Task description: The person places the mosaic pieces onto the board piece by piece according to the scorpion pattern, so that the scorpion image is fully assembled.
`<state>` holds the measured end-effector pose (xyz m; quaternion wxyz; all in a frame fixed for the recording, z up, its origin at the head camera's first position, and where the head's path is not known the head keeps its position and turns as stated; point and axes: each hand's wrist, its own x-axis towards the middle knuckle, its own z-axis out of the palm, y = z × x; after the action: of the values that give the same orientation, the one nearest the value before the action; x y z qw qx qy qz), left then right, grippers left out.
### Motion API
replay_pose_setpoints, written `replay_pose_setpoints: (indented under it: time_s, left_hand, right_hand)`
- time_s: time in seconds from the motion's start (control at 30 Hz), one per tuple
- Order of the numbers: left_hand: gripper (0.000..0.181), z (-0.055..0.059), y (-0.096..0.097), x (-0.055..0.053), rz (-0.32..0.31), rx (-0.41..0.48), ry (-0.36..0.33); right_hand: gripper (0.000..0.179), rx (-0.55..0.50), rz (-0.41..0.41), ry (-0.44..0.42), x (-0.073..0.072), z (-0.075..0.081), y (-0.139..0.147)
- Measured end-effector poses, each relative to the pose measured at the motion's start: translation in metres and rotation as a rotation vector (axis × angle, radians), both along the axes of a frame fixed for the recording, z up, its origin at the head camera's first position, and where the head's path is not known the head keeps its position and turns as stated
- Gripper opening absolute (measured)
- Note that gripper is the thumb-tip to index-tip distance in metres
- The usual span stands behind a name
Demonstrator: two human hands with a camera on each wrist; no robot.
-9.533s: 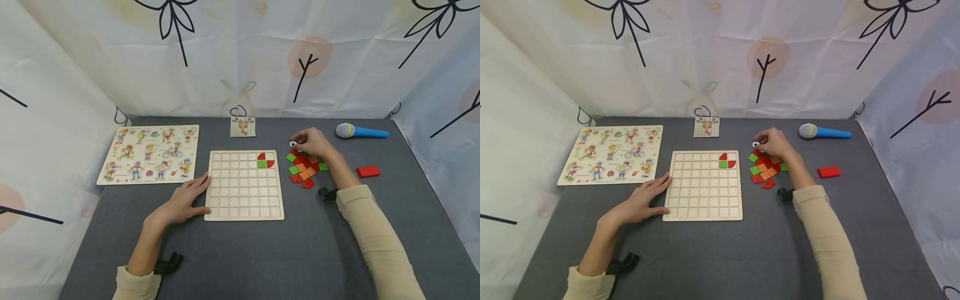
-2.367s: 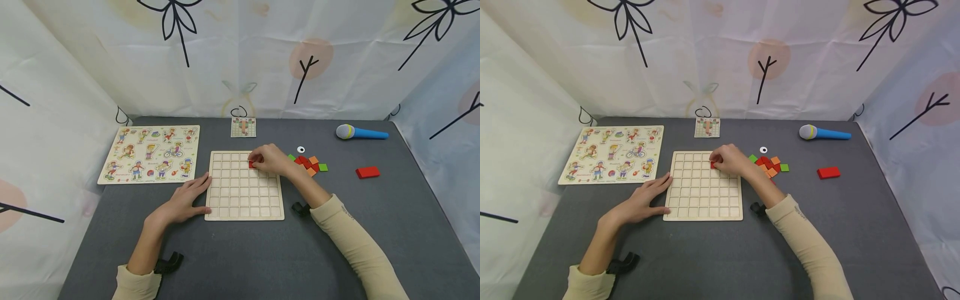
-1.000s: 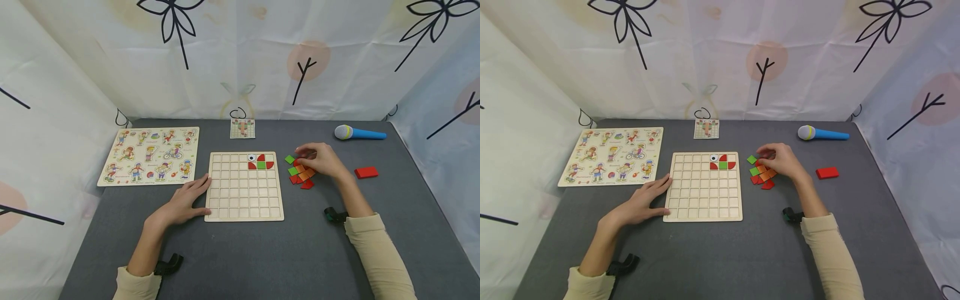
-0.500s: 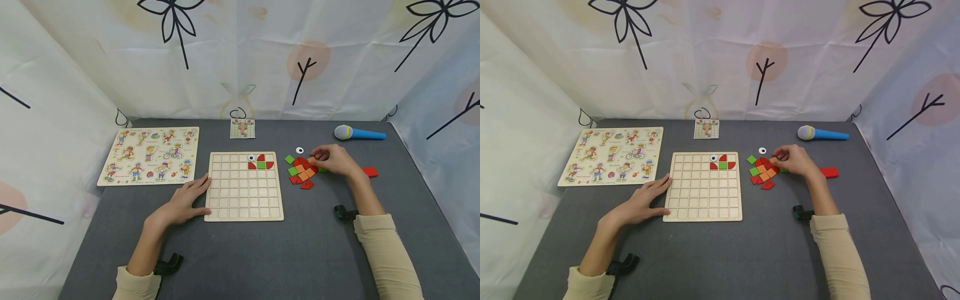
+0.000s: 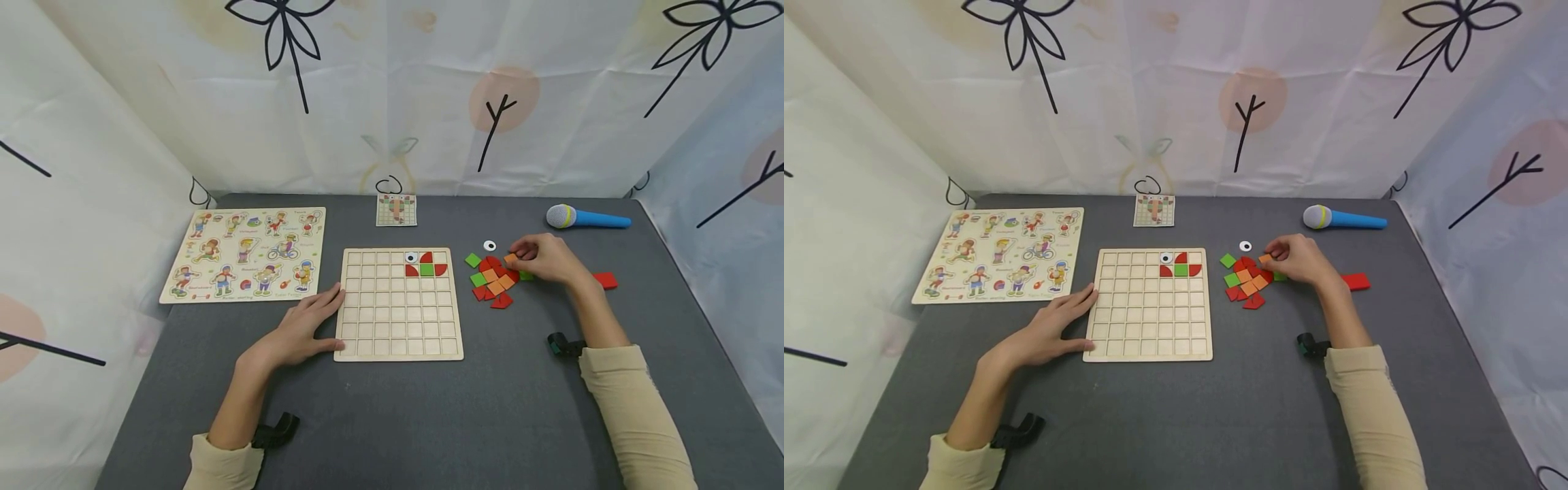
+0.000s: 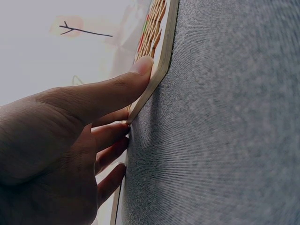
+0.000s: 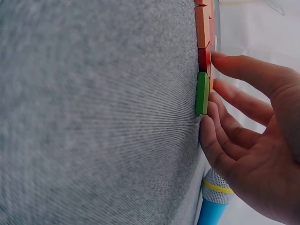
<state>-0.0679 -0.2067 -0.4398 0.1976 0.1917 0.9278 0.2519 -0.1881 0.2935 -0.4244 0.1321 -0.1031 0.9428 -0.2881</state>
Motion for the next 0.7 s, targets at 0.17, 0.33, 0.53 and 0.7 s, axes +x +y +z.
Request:
replay_pose_setpoints:
  time_s: [0.17, 0.33, 0.53, 0.7]
  left_hand:
    - [0.096, 0.000, 0.000, 0.000, 0.000, -0.001, 0.000]
    - [0.095, -0.001, -0.001, 0.000, -0.004, 0.001, 0.006]
    - [0.096, -0.003, -0.001, 0.000, -0.009, -0.003, 0.011]
    - [0.096, -0.003, -0.002, 0.000, -0.008, 0.004, 0.014]
  right_hand:
    - [0.037, 0.011, 0.005, -0.006, -0.001, 0.001, 0.000]
    - [0.033, 0.002, 0.003, 0.006, -0.001, -0.001, -0.001]
    - [0.032, -0.044, -0.018, 0.081, 0.004, -0.004, -0.007]
    - [0.032, -0.123, -0.005, 0.149, 0.009, -0.001, -0.026]
